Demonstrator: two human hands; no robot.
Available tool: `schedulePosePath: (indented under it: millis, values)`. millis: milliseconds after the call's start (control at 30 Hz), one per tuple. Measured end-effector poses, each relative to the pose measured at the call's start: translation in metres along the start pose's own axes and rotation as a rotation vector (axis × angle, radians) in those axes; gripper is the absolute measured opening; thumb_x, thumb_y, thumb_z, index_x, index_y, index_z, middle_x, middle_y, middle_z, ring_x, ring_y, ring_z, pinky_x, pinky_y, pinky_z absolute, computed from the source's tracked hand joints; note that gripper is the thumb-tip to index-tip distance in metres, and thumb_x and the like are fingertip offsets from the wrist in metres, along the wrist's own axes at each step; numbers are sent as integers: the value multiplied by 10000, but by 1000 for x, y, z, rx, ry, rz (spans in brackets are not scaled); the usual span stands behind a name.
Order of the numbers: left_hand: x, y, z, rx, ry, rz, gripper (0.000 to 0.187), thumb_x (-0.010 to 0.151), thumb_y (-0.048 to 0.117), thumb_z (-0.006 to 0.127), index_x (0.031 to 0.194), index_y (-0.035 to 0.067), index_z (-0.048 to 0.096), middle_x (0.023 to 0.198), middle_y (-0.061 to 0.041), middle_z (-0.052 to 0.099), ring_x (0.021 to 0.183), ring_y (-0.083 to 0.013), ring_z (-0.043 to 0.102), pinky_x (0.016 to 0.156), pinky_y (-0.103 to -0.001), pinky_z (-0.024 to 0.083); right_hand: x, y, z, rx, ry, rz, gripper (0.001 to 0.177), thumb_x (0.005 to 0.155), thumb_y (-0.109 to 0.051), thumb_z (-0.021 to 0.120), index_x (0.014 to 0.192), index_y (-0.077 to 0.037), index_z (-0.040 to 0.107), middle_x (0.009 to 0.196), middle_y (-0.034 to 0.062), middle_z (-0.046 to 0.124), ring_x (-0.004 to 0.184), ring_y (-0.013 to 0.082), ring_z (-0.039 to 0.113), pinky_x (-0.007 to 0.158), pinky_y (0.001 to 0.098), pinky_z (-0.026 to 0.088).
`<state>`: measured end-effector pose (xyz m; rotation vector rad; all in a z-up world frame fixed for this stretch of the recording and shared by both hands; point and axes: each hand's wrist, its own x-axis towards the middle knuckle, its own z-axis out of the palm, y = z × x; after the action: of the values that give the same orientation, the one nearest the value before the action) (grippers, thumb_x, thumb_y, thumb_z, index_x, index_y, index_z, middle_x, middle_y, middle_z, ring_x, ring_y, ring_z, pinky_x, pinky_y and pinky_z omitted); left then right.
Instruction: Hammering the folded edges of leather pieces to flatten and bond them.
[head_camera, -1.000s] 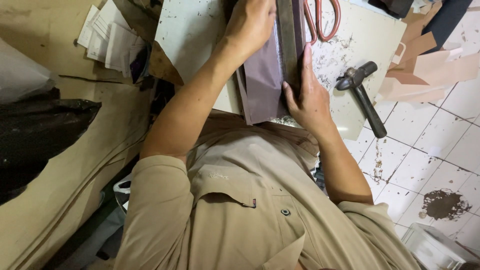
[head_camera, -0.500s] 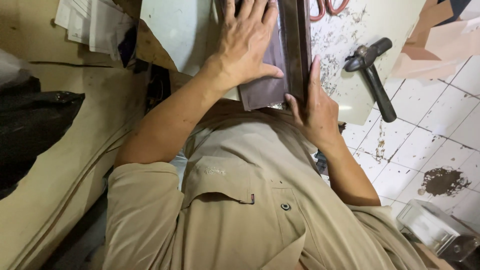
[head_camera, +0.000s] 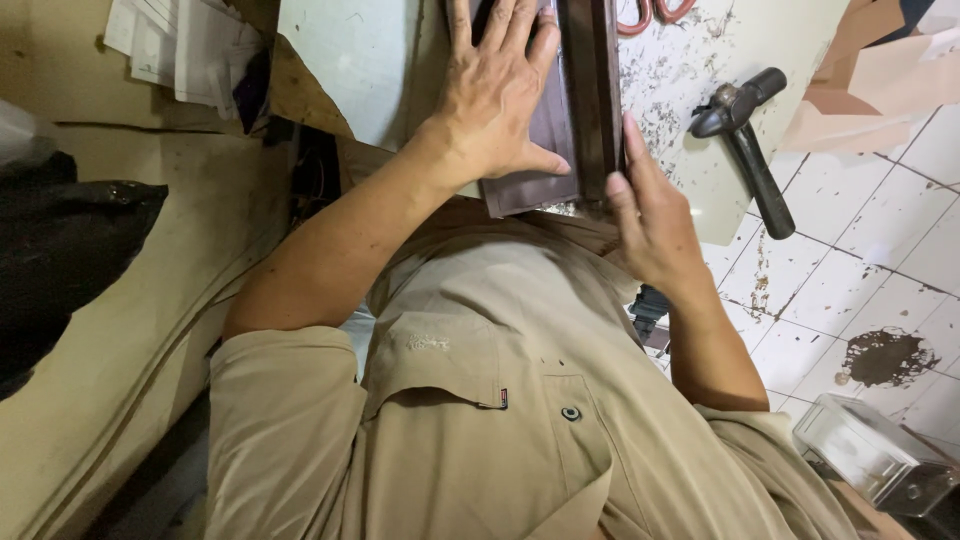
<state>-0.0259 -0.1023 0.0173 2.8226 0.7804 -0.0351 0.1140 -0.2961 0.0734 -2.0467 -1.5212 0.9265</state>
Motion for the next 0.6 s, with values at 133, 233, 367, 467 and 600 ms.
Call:
schedulePosePath:
  millis: [133, 233, 367, 467, 600]
  values:
    - [2, 1, -2, -8, -67, -19, 1459, 527, 1020, 693, 1546, 11, 420, 1637, -307, 206, 1524, -447, 135, 1161, -763, 46, 13, 10, -3, 301, 116, -160, 730, 1136, -504, 177, 1488, 75, 449, 1432, 281, 523, 1372, 383, 491, 1173, 470, 384]
    - [-2, -2, 2, -21, 21, 15, 1479, 503, 1003, 729, 1533, -26, 467, 1663, -343, 110, 1547, -473, 15, 1164, -786, -71, 31, 21, 14, 550, 209, -143, 962, 1042, -734, 114, 1433, 46, 521, 1438, 225, 524, 1395, 328, 475, 1226, 450, 363]
    - [3, 2, 0, 49, -65, -48, 1485, 458, 1052, 694, 1543, 70, 440, 1680, -292, 31, 1541, -474, -48, 1157, -796, -77, 55, 25, 32, 1189, 193, -25, 988, 904, -805, 354, 1460, -3, 504, 1502, 188, 536, 1435, 304, 495, 1256, 443, 365]
    - [1, 1, -1, 50, -56, -27, 1460, 471, 1059, 679, 1507, 54, 462, 1672, -316, 61, 1534, -488, -47, 1140, -811, -76, 63, 11, 27, 1226, 159, -13, 1021, 879, -811, 329, 1495, -9, 464, 1546, 173, 494, 1456, 300, 477, 1262, 435, 366]
    - [1, 2, -5, 50, -57, -23, 1355, 468, 1054, 690, 1387, 75, 509, 1674, -313, 106, 1538, -487, -29, 1135, -813, -78, 71, -5, 25, 1189, 145, -149, 983, 940, -793, 273, 1526, -20, 431, 1591, 179, 438, 1514, 300, 407, 1309, 448, 293]
